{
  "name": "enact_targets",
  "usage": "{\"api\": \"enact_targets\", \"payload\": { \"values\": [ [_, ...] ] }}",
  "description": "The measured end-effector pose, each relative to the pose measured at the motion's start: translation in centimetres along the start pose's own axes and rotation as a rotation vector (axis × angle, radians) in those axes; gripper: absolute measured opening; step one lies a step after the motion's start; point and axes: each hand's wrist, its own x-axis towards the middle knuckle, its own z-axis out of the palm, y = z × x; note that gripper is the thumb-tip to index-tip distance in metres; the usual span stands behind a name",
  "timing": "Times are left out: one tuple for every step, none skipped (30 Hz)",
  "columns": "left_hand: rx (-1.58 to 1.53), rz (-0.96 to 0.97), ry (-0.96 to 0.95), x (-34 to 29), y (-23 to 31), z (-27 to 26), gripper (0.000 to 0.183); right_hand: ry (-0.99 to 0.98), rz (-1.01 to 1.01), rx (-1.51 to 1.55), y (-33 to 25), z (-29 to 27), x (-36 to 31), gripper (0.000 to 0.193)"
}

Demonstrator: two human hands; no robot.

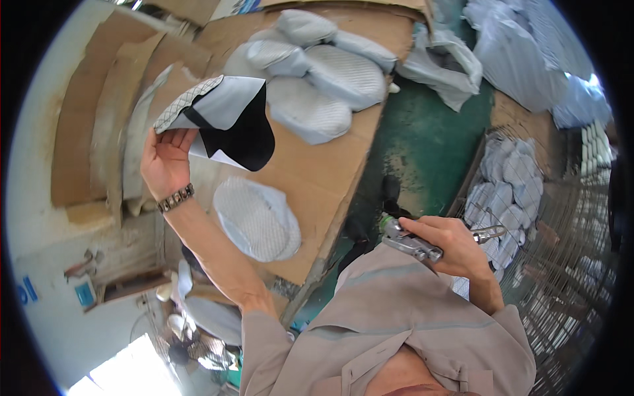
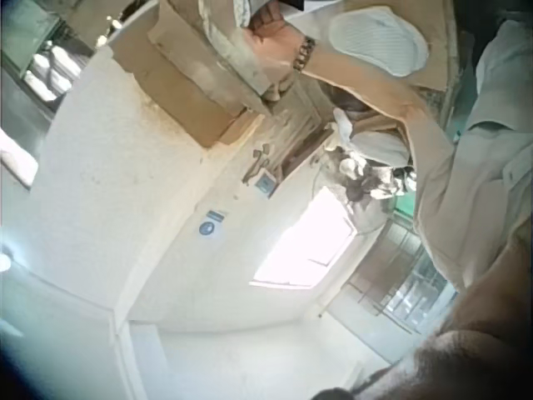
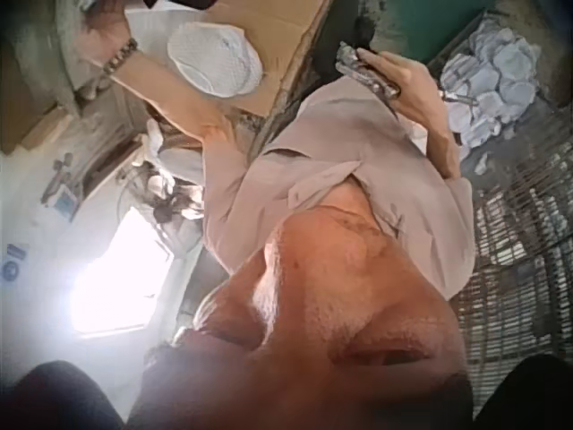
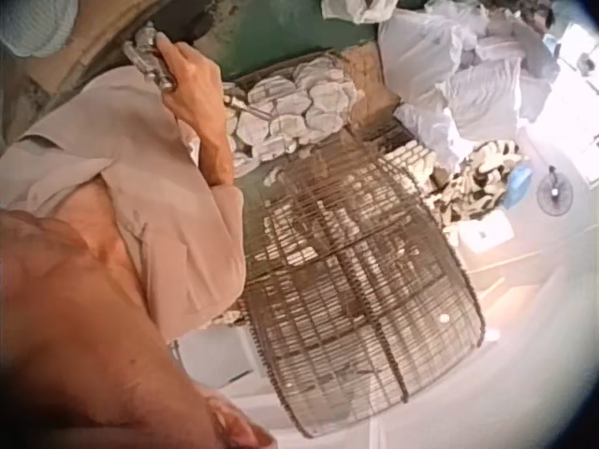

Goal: The person applies adhesive to cushion covers using a spray gun and fits and presses the cover pieces together by hand.

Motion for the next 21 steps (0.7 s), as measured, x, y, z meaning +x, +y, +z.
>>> {"api": "enact_targets", "payload": {
  "values": [
    [0.024, -0.005, 0.024, 2.0, -1.4, 0.7, 0.039, 0.024, 0.022, -0.010, 0.5, -0.2, -0.4, 0.062],
    [0.008, -0.006, -0.032, 4.4, -2.4, 1.5, 0.039, 0.037, 0.034, -0.016, 0.7, -0.4, -0.7, 0.062],
    [-0.016, -0.008, -0.113, 6.5, -3.1, 2.4, 0.039, 0.045, 0.035, -0.014, 0.9, -0.5, -0.8, 0.063],
    [0.021, 0.021, -0.152, 8.5, -3.6, 3.2, 0.041, 0.056, 0.040, -0.021, 1.0, -0.8, -1.0, 0.063],
    [0.054, 0.045, -0.188, 10.2, -4.5, 3.8, 0.042, 0.063, 0.045, -0.021, 1.3, -1.0, -1.0, 0.063],
    [0.042, 0.035, -0.204, 11.3, -5.8, 6.1, 0.042, 0.063, 0.086, -0.015, 1.5, -1.4, -1.3, 0.066],
    [0.086, 0.105, -0.182, 12.3, -7.1, 8.5, 0.040, 0.063, 0.125, -0.008, 1.7, -1.7, -1.5, 0.071],
    [0.135, 0.177, -0.158, 13.1, -8.2, 10.5, 0.038, 0.072, 0.135, -0.007, 2.1, -2.0, -1.6, 0.071],
    [0.131, 0.169, -0.168, 14.0, -9.2, 11.4, 0.038, 0.088, 0.148, -0.001, 2.5, -2.2, -1.7, 0.070],
    [0.125, 0.205, -0.209, 15.0, -10.2, 12.1, 0.038, 0.102, 0.161, 0.006, 2.9, -2.5, -1.7, 0.068],
    [0.122, 0.243, -0.248, 15.9, -10.6, 12.6, 0.038, 0.107, 0.164, 0.009, 3.1, -2.6, -1.8, 0.068],
    [0.140, 0.248, -0.253, 16.9, -11.0, 13.1, 0.039, 0.124, 0.179, 0.013, 3.4, -2.8, -1.9, 0.067],
    [0.140, 0.244, -0.259, 17.9, -11.4, 13.6, 0.039, 0.142, 0.194, 0.016, 3.7, -3.0, -1.9, 0.066],
    [0.124, 0.234, -0.245, 18.9, -12.0, 14.2, 0.039, 0.146, 0.198, 0.018, 4.0, -3.2, -1.9, 0.066],
    [0.108, 0.225, -0.231, 19.9, -12.6, 14.8, 0.038, 0.148, 0.214, 0.026, 4.3, -3.5, -1.9, 0.065],
    [0.094, 0.198, -0.244, 21.2, -13.3, 15.3, 0.037, 0.150, 0.231, 0.033, 4.5, -3.7, -1.9, 0.064],
    [0.094, 0.198, -0.248, 22.4, -14.2, 16.1, 0.037, 0.154, 0.231, 0.034, 4.9, -3.9, -1.8, 0.064],
    [0.116, 0.177, -0.202, 23.6, -15.4, 16.9, 0.037, 0.161, 0.234, 0.025, 5.2, -3.9, -1.8, 0.063],
    [0.137, 0.156, -0.157, 24.8, -16.6, 17.9, 0.037, 0.168, 0.237, 0.016, 5.5, -4.1, -1.8, 0.061],
    [0.128, 0.135, -0.152, 26.4, -17.8, 18.1, 0.036, 0.175, 0.239, 0.015, 5.6, -4.3, -1.7, 0.061],
    [0.134, 0.141, -0.156, 27.8, -18.6, 18.2, 0.036, 0.179, 0.237, 0.013, 5.8, -4.5, -1.6, 0.061]
  ]
}}
